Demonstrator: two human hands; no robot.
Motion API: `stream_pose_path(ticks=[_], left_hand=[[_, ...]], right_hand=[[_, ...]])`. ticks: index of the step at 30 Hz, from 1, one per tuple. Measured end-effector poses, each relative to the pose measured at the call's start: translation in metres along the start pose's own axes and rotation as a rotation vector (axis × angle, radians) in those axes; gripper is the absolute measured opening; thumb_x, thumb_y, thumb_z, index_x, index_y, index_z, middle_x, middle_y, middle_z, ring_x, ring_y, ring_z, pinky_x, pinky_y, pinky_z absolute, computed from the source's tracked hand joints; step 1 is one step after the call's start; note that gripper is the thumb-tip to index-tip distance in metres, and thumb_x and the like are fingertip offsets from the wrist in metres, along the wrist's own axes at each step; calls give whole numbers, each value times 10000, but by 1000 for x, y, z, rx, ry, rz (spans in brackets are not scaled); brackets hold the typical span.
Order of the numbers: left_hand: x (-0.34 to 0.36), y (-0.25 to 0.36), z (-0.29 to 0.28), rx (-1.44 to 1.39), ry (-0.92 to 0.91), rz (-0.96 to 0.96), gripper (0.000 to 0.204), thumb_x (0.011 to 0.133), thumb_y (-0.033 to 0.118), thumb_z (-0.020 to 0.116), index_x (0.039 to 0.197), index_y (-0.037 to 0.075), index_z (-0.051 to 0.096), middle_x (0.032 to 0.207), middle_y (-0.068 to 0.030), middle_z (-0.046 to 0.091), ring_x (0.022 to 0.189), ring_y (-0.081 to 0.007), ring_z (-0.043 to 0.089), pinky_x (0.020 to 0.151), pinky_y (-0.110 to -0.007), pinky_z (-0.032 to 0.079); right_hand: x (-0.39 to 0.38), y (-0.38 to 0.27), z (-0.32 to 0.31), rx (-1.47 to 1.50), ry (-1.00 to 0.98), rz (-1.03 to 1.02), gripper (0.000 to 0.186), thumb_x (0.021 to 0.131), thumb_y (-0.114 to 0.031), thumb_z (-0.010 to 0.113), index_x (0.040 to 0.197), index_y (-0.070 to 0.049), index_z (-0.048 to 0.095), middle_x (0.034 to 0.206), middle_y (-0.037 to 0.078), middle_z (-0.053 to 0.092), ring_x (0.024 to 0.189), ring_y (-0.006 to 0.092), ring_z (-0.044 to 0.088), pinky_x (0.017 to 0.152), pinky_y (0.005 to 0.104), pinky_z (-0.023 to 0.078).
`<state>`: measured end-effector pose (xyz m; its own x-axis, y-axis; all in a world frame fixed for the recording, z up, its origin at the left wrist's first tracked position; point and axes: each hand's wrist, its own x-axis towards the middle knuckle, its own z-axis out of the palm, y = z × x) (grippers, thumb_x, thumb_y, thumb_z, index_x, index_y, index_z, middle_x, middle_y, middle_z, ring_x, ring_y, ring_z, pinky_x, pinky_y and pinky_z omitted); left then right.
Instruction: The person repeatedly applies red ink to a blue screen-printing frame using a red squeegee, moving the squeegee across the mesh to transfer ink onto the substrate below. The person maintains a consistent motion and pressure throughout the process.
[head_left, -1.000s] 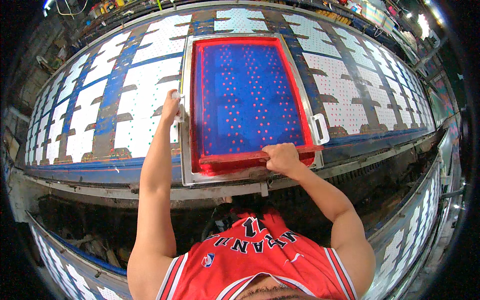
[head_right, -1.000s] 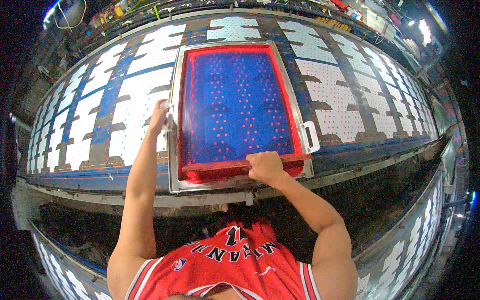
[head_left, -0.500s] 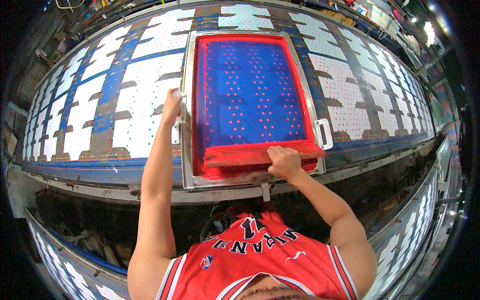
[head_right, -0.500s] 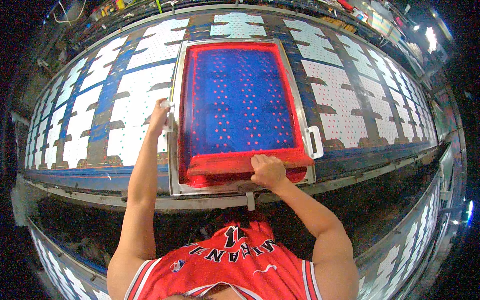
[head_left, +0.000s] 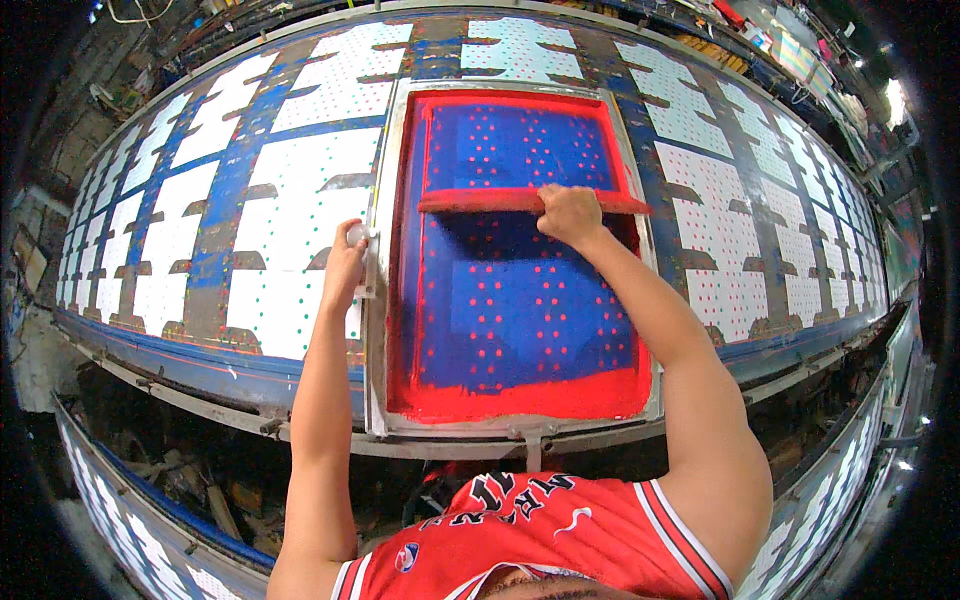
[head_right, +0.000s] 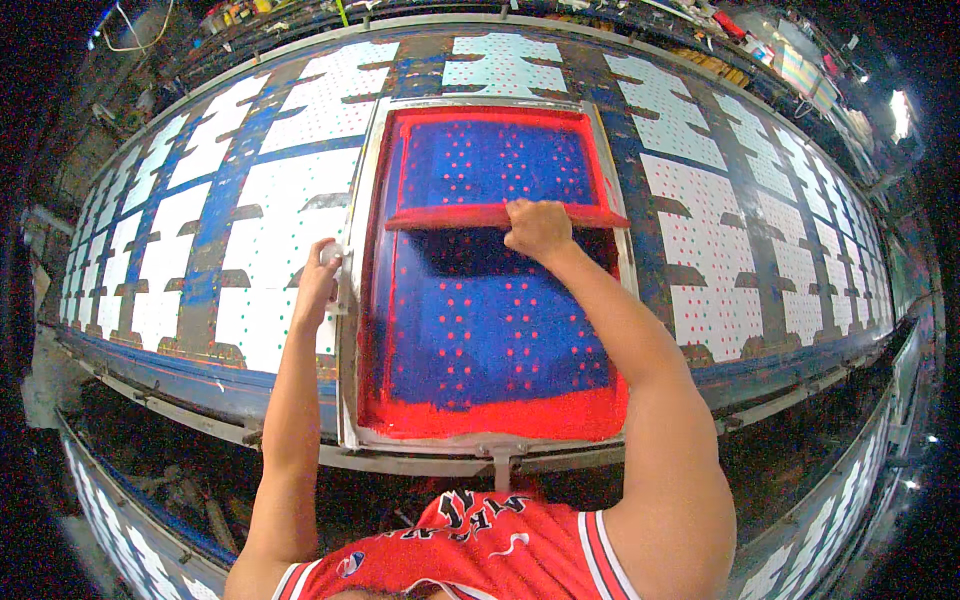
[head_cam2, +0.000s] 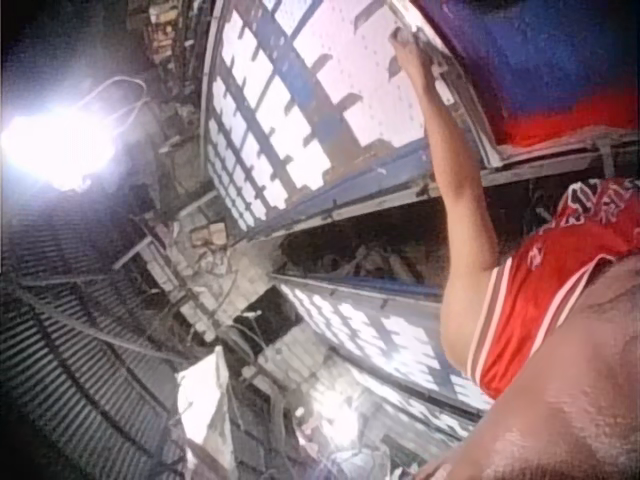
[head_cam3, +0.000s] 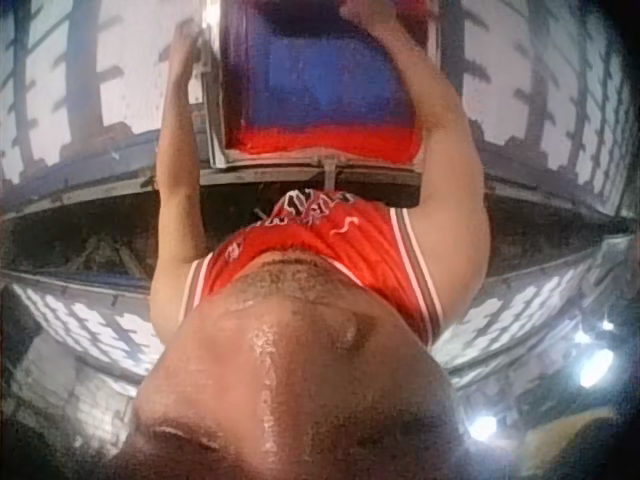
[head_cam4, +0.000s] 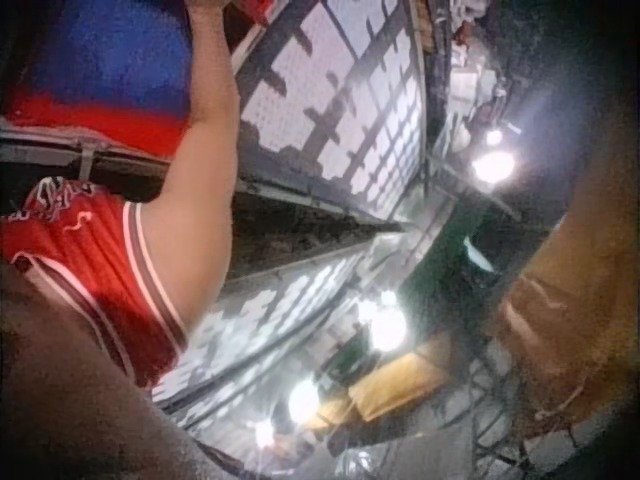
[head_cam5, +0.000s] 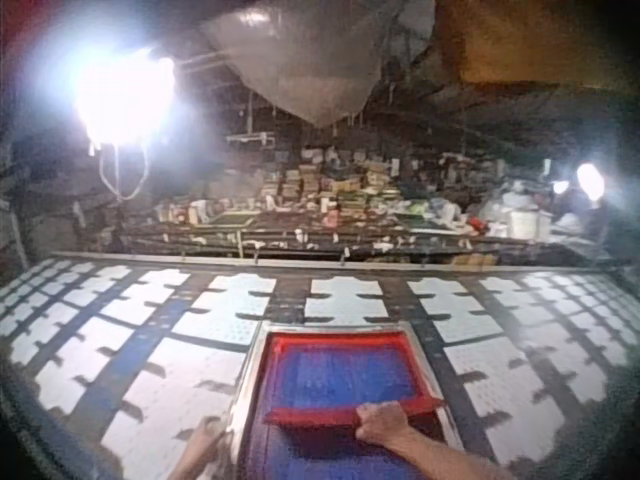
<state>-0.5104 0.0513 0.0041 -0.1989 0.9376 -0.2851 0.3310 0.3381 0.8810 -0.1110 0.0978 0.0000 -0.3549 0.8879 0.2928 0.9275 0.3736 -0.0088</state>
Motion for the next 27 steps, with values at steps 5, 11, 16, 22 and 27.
stream_pose_path(ticks=[5,11,16,22,27], left_hand=[[0,2,3,-27,16,-13,356,1003,91,516,1342,201,514,854,-77,623,579,-118,503,461,-314,393],[1,5,2,-26,15,-37,349,1008,105,521,1345,197,516,780,-19,556,552,-98,454,463,-297,378],[-3,8,5,-68,9,-50,370,1007,99,500,1368,179,504,813,-1,554,529,-56,402,432,-240,320],[0,11,4,-39,8,-82,351,1025,111,520,1365,200,514,778,-14,561,547,-72,440,457,-270,382],[0,9,4,-63,-3,-48,357,1020,96,510,1362,196,517,812,-17,575,564,-76,451,477,-258,391]], right_hand=[[77,43,22,-50,-16,16,259,664,-226,614,842,-63,708,853,178,732,767,365,726,684,499,582],[152,77,41,-92,-5,40,282,693,-239,628,895,-76,737,860,176,738,814,353,734,720,501,588],[180,91,44,-89,-43,92,259,685,-250,668,867,-91,759,848,192,736,817,356,733,732,501,588],[202,101,17,-85,-39,23,247,689,-250,655,840,-89,767,843,194,734,805,365,729,752,506,583],[216,102,16,-62,-45,59,269,693,-258,655,864,-83,767,896,196,738,854,381,724,775,500,581]])
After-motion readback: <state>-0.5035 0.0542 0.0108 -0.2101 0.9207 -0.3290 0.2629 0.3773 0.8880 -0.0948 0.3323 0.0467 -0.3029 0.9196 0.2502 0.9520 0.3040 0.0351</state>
